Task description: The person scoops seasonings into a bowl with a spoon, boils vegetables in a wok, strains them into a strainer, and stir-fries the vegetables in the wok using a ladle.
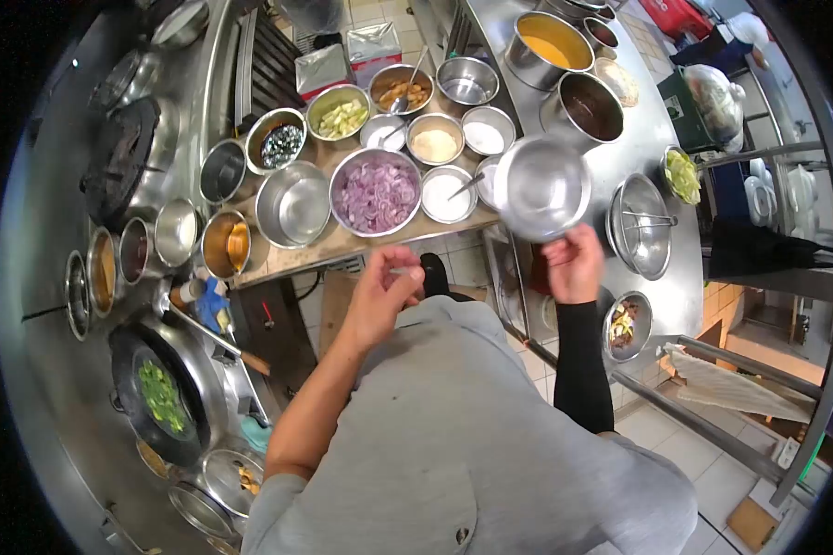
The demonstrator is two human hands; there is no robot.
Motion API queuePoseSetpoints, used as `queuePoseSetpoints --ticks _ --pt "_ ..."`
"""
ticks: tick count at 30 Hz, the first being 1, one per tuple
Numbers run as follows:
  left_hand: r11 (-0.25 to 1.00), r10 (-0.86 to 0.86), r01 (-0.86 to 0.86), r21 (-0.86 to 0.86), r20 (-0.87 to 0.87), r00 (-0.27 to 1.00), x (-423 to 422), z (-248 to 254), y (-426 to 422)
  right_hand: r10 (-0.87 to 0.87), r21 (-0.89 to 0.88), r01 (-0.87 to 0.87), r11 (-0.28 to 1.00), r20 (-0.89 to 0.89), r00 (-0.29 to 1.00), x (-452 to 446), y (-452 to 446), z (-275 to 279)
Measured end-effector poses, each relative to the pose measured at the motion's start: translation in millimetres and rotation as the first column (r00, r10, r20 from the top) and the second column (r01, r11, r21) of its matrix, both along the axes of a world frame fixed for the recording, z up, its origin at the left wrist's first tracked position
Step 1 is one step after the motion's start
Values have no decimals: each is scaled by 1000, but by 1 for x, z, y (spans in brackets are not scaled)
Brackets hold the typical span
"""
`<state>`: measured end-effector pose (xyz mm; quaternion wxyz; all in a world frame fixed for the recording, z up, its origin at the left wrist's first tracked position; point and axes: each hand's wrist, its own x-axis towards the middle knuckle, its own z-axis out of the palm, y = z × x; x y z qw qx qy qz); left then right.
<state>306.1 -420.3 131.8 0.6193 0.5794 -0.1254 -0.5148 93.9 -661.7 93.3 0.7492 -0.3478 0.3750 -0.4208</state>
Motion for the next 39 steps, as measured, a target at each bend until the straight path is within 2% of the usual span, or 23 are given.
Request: queuePoseSetpoints --ticks 1,3,5,8,11,12,13,17,19,20,23,24,25,26,27,29,30,31,32,33,35,37,39 --pt "999 -47 47 18 -6 999 1 -6 -1 -101 14 100 995 98 990 -5 -25 -2" --pt "990 -130 132 55 -29 991 1 -21 2 -258 46 254 966 140 956 -7 -71 9" --pt "977 -174 157 143 115 978 1 -34 7 -444 33 446 895 170 879 -7 -131 -6" --pt "944 -219 104 314 354 909 4 -47 22 -566 61 568 821 215 795 3 -207 -16" --pt "818 -312 -42 574 503 806 8 -58 48 -615 87 617 783 257 745 15 -268 -35" --pt "796 -292 -102 596 527 798 8 -77 67 -630 80 629 773 208 748 8 -288 -57" --pt "772 -270 -166 614 552 789 5 -102 90 -714 85 711 698 170 680 16 -298 -55" --pt "632 -183 -340 696 561 807 -21 -160 174 -809 102 805 585 139 571 32 -302 -42" --pt "558 -6 -331 761 403 915 -41 -159 198 -834 130 825 550 122 538 45 -292 -21" --pt "551 5 -317 772 377 926 -51 -166 215 -802 130 792 596 126 583 38 -304 -37" --pt "519 58 -282 807 296 954 -76 -176 260 -727 299 671 678 136 673 28 -296 -43" --pt "509 83 -271 817 266 960 -83 -172 263 -699 297 657 693 56 713 35 -278 -28" --pt "501 113 -261 825 236 965 -90 -170 262 -660 77 673 736 -140 738 50 -243 -1" --pt "500 175 -302 812 247 953 -94 -167 258 -616 -152 598 787 -133 777 53 -224 -2" --pt "496 238 -344 797 257 937 -98 -165 248 -643 -350 555 755 -224 733 73 -190 18" --pt "477 358 -425 769 272 893 -105 -158 238 -674 -726 295 622 -303 674 100 -145 33" --pt "539 432 -441 717 213 876 -107 -170 242 -543 -693 219 687 -291 788 114 -133 30" --pt "543 426 -448 710 227 876 -105 -165 237 -400 -663 134 736 -266 877 128 -122 26" --pt "547 420 -456 702 241 875 -102 -163 228 -213 -643 -89 761 -376 902 146 -116 20" --pt "544 416 -457 704 247 875 -100 -159 223 -24 -600 -309 738 -480 877 166 -113 12" --pt "538 408 -460 707 259 875 -95 -153 212 143 -562 -607 562 -657 740 210 -111 -14" --pt "545 547 -532 649 205 811 -100 -173 224 147 -512 -730 452 -765 627 253 -115 -51" --pt "500 547 -530 685 225 806 -105 -162 225 128 -322 -890 323 -917 378 287 -118 -73"
